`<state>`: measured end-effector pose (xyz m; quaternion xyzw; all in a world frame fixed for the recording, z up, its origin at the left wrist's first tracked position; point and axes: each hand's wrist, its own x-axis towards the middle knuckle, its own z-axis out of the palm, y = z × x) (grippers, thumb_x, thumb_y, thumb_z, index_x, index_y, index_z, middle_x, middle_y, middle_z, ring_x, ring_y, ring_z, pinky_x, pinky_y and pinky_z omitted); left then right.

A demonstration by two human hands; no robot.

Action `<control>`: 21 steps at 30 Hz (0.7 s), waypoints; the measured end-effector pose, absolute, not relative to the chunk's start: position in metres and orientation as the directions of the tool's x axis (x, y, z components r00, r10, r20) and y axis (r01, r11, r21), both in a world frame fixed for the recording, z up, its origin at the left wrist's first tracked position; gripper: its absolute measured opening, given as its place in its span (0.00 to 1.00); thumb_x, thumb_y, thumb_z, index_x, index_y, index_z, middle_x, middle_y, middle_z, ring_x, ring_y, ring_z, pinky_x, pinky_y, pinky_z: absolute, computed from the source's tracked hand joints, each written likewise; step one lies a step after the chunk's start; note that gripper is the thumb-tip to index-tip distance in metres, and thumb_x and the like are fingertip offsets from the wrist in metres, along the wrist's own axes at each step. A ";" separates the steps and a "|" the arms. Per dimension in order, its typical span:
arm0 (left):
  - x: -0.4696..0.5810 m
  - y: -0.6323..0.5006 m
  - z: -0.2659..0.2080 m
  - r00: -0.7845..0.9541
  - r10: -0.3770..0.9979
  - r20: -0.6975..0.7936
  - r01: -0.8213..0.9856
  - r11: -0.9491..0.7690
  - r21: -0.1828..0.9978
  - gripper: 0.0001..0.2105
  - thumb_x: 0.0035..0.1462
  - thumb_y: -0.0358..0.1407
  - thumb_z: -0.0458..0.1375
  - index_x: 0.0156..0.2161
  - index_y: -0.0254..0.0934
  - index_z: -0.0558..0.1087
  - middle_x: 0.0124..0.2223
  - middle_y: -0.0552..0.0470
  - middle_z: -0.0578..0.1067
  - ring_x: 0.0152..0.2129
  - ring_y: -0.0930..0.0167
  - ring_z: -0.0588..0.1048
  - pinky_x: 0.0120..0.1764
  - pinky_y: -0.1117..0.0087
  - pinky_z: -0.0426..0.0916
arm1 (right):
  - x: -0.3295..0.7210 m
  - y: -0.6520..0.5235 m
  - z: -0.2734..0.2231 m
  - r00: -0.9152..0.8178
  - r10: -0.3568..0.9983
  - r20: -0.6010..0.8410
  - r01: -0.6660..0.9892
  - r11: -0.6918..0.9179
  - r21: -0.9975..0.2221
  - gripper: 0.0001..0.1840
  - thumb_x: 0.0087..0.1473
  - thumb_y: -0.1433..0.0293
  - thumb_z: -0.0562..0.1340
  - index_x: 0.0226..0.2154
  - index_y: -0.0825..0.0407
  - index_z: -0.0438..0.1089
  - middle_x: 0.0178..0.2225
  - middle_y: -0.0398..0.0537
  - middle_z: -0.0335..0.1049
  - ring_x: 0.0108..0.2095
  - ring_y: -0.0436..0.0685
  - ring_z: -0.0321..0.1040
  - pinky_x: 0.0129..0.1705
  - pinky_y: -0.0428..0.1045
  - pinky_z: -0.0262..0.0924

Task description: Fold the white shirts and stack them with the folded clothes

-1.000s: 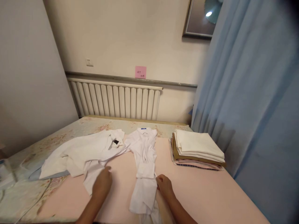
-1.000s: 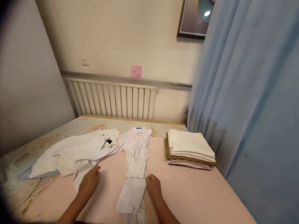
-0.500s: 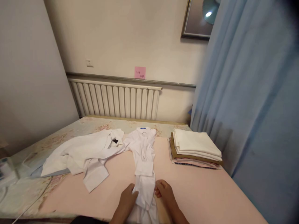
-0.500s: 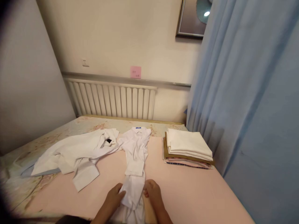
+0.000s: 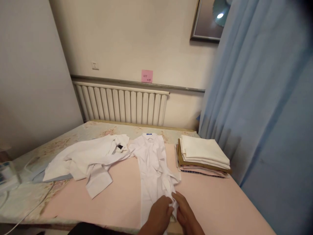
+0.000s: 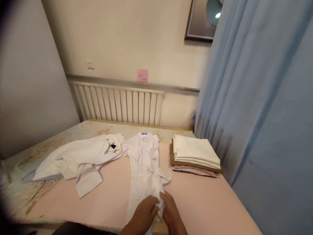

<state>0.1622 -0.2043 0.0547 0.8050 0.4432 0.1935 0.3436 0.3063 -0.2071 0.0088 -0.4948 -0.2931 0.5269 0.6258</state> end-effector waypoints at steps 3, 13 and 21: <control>0.139 -0.201 0.039 0.303 0.953 -0.011 0.620 -0.189 0.761 0.07 0.56 0.34 0.50 0.36 0.39 0.69 0.38 0.48 0.74 0.38 0.67 0.72 0.43 0.67 0.64 | 0.311 -0.210 0.016 0.122 0.976 -0.179 -0.532 -0.088 -0.842 0.21 0.38 0.59 0.69 0.34 0.55 0.74 0.28 0.51 0.75 0.33 0.64 0.72 0.34 0.54 0.65; 0.132 -0.189 0.024 0.150 0.800 -0.581 0.035 0.582 0.812 0.04 0.55 0.31 0.51 0.31 0.39 0.59 0.22 0.61 0.64 0.13 0.79 0.66 0.20 0.77 0.61 | 0.311 -0.215 0.015 0.122 0.979 -0.164 -0.544 -0.073 -0.836 0.23 0.44 0.55 0.68 0.36 0.55 0.73 0.31 0.52 0.75 0.33 0.62 0.72 0.34 0.52 0.64; 0.161 -0.173 0.024 0.115 0.796 -0.595 0.038 0.595 0.803 0.11 0.56 0.36 0.52 0.25 0.39 0.57 0.17 0.60 0.64 0.11 0.78 0.63 0.19 0.76 0.62 | 0.313 -0.215 0.012 0.122 0.980 -0.154 -0.501 -0.073 -0.862 0.20 0.46 0.53 0.66 0.34 0.52 0.72 0.30 0.51 0.75 0.32 0.60 0.71 0.33 0.51 0.64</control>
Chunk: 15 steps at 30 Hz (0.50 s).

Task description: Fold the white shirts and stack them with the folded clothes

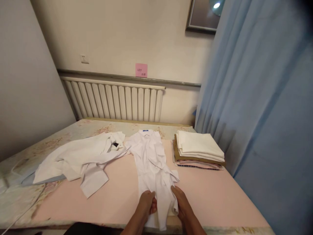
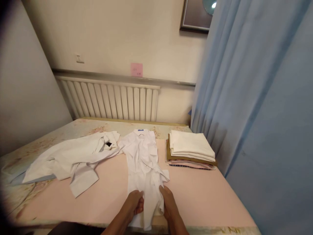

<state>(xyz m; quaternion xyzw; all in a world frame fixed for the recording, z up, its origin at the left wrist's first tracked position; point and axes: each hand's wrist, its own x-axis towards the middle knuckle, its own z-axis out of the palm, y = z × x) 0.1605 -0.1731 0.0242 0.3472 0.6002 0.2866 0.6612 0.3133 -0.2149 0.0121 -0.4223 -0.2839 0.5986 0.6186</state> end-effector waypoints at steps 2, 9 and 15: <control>0.160 -0.168 0.023 0.066 0.821 -0.567 0.060 0.564 0.823 0.11 0.54 0.35 0.54 0.23 0.40 0.56 0.15 0.61 0.62 0.10 0.77 0.63 0.17 0.76 0.58 | 0.314 -0.215 0.013 0.128 0.978 -0.163 -0.498 -0.079 -0.864 0.21 0.45 0.54 0.66 0.34 0.53 0.72 0.29 0.50 0.75 0.32 0.60 0.71 0.32 0.51 0.63; 0.099 -0.159 0.033 -0.084 0.914 -0.397 -0.001 0.398 0.917 0.07 0.52 0.36 0.52 0.25 0.40 0.58 0.25 0.56 0.72 0.24 0.74 0.75 0.29 0.74 0.69 | 0.334 -0.211 0.013 0.250 0.937 -0.245 -0.414 -0.125 -0.902 0.19 0.37 0.59 0.69 0.31 0.54 0.72 0.27 0.48 0.75 0.29 0.59 0.70 0.29 0.48 0.59; 0.045 -0.157 0.026 -0.173 0.978 -0.116 0.460 0.184 0.869 0.05 0.52 0.39 0.51 0.30 0.40 0.64 0.30 0.52 0.75 0.31 0.66 0.76 0.36 0.66 0.69 | 0.338 -0.214 0.017 0.266 0.939 -0.216 -0.263 -0.145 -0.954 0.17 0.40 0.57 0.67 0.29 0.54 0.74 0.25 0.46 0.73 0.28 0.57 0.69 0.29 0.48 0.59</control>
